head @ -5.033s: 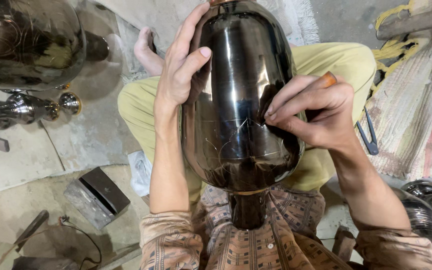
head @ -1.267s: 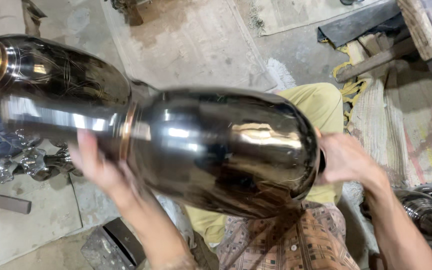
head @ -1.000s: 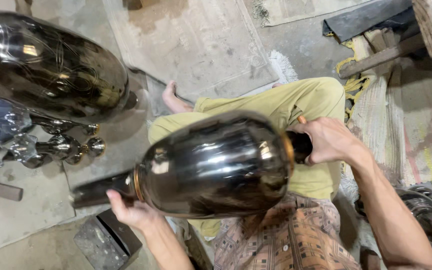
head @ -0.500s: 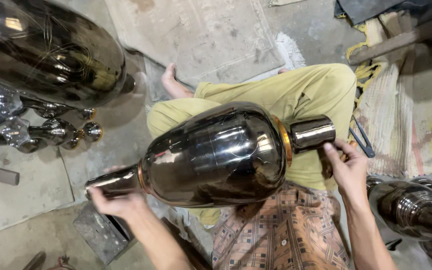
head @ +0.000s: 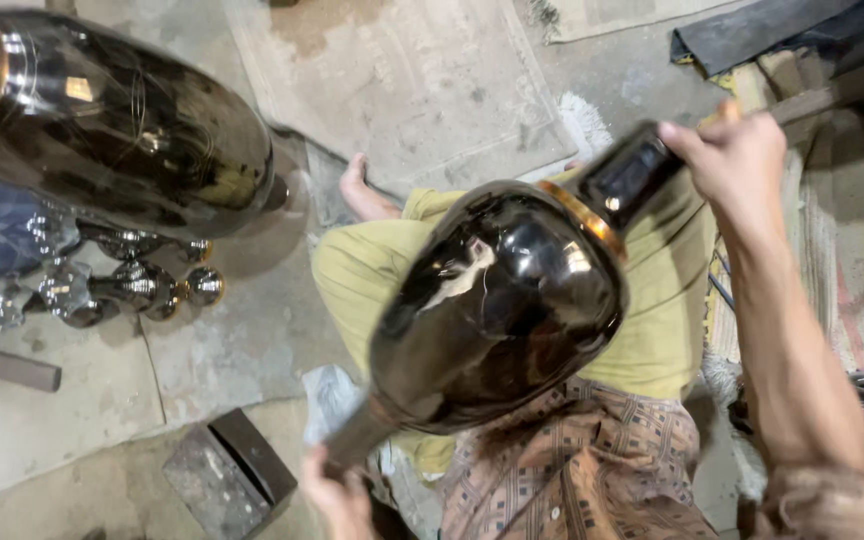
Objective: The person sits on the floor and uses a small hand tool to engrave a circular pattern onto the surface of a large, dark metallic vase. They rotate the vase to work on different sections of the design.
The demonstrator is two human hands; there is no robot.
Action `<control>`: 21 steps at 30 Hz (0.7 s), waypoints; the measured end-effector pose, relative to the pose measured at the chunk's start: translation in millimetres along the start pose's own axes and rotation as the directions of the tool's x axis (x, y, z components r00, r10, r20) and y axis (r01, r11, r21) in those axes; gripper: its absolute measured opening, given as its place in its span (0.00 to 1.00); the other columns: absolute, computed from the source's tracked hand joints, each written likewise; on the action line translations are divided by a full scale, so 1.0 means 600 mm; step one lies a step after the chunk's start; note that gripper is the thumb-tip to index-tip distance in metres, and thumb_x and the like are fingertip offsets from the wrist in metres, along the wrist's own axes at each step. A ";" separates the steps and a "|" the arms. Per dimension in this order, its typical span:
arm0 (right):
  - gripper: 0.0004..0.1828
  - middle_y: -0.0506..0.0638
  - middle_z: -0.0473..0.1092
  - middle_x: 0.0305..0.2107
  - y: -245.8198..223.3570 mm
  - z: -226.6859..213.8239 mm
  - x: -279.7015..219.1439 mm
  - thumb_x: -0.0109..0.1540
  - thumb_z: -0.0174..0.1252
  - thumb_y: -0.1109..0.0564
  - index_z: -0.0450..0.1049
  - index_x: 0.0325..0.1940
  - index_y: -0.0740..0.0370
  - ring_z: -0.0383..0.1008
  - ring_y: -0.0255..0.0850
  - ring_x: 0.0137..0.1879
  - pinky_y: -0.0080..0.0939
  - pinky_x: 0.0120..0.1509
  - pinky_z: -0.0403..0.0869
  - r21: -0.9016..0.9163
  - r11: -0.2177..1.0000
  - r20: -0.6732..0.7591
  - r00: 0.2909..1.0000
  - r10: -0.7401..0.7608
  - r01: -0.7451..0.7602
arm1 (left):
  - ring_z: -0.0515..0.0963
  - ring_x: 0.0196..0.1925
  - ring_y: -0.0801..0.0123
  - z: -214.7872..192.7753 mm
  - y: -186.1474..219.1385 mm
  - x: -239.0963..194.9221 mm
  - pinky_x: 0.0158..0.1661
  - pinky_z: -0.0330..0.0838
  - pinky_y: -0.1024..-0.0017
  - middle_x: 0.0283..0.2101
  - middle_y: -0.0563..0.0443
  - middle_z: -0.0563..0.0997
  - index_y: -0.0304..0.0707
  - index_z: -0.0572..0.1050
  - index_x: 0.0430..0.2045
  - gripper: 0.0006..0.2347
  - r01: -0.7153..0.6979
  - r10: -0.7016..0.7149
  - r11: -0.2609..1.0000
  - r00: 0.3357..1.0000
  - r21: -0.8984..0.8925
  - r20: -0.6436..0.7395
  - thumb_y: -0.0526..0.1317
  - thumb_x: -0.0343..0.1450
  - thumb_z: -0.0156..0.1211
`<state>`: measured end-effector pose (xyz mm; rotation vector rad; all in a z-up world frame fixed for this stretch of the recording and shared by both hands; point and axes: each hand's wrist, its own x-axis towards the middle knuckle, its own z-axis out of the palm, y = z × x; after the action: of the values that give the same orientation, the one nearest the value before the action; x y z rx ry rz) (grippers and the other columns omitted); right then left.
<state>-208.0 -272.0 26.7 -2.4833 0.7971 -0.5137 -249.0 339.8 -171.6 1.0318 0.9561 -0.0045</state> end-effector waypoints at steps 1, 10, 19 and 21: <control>0.23 0.51 0.65 0.12 -0.013 0.005 0.030 0.68 0.73 0.45 0.81 0.32 0.67 0.61 0.40 0.19 0.45 0.32 0.65 -0.007 1.000 -0.006 1.000 -0.022 0.022 | 0.78 0.44 0.60 -0.013 -0.023 -0.018 0.41 0.71 0.60 0.40 0.51 0.79 0.38 0.76 0.39 0.10 0.035 -0.042 0.996 0.996 0.081 0.084 0.42 0.68 0.59; 0.12 0.54 0.76 0.26 -0.050 0.057 0.087 0.66 0.72 0.51 0.86 0.44 0.62 0.73 0.38 0.27 0.43 0.38 0.74 -0.001 0.976 -0.034 0.976 -0.217 0.217 | 0.84 0.52 0.57 0.125 0.016 -0.104 0.54 0.73 0.64 0.47 0.37 0.87 0.26 0.81 0.48 0.27 -0.544 -0.364 0.480 0.591 0.688 0.720 0.52 0.63 0.64; 0.22 0.46 0.71 0.23 0.069 0.013 -0.193 0.76 0.48 0.45 0.79 0.48 0.65 0.69 0.31 0.26 0.31 0.29 0.67 0.519 0.758 0.114 0.911 0.397 -0.395 | 0.64 0.74 0.47 0.372 0.048 -0.165 0.70 0.54 0.57 0.70 0.29 0.66 0.28 0.54 0.71 0.40 -0.617 -0.159 0.678 0.407 0.399 0.899 0.59 0.69 0.54; 0.30 0.51 0.69 0.16 0.059 0.024 -0.270 0.72 0.43 0.38 0.80 0.48 0.65 0.65 0.38 0.19 0.36 0.22 0.65 0.420 0.573 0.382 0.710 0.591 -0.704 | 0.59 0.76 0.47 0.399 0.039 -0.162 0.72 0.48 0.59 0.73 0.29 0.61 0.27 0.53 0.72 0.40 -0.613 -0.164 0.710 0.337 0.348 0.927 0.59 0.71 0.52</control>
<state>-339.8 -192.8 -37.0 -1.5158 1.2081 -0.1605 -139.1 138.6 -50.3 1.5561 -0.3904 -0.6902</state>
